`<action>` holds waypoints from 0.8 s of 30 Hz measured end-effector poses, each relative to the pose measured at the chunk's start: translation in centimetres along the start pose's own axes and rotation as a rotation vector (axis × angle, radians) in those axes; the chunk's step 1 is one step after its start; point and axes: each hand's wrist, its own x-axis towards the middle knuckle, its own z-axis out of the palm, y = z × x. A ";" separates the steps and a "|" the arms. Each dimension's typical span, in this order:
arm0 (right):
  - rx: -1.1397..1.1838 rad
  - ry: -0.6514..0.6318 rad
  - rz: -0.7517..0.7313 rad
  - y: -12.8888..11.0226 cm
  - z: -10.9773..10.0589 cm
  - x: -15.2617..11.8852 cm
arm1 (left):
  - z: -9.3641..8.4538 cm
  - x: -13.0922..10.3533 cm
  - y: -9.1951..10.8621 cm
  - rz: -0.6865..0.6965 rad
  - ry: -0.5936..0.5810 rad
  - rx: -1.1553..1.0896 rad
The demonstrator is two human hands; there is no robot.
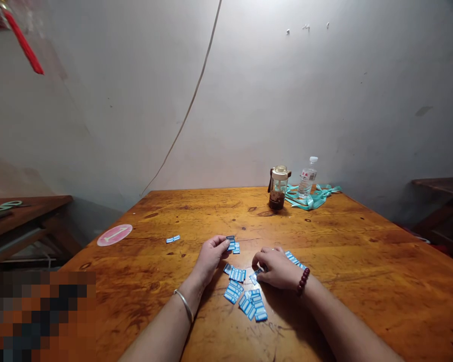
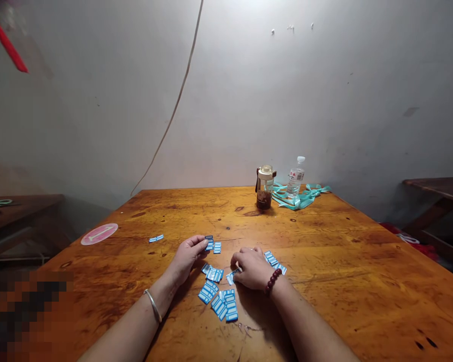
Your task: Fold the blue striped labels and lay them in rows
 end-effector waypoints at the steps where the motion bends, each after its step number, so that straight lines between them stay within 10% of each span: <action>1: -0.022 -0.024 -0.004 0.0 0.1 0.0 | 0.0 0.0 0.0 -0.002 0.001 0.001; 7: -0.047 -0.086 0.003 0.0 0.3 0.3 | 0.1 -0.1 0.1 -0.002 0.005 0.032; 13: 0.122 0.131 -0.012 -0.6 0.5 0.3 | 0.3 -0.3 0.2 -0.044 -0.027 -0.006; 24: 0.411 0.353 -0.063 -2.0 0.4 0.3 | 1.9 -2.3 1.4 0.018 -0.346 0.142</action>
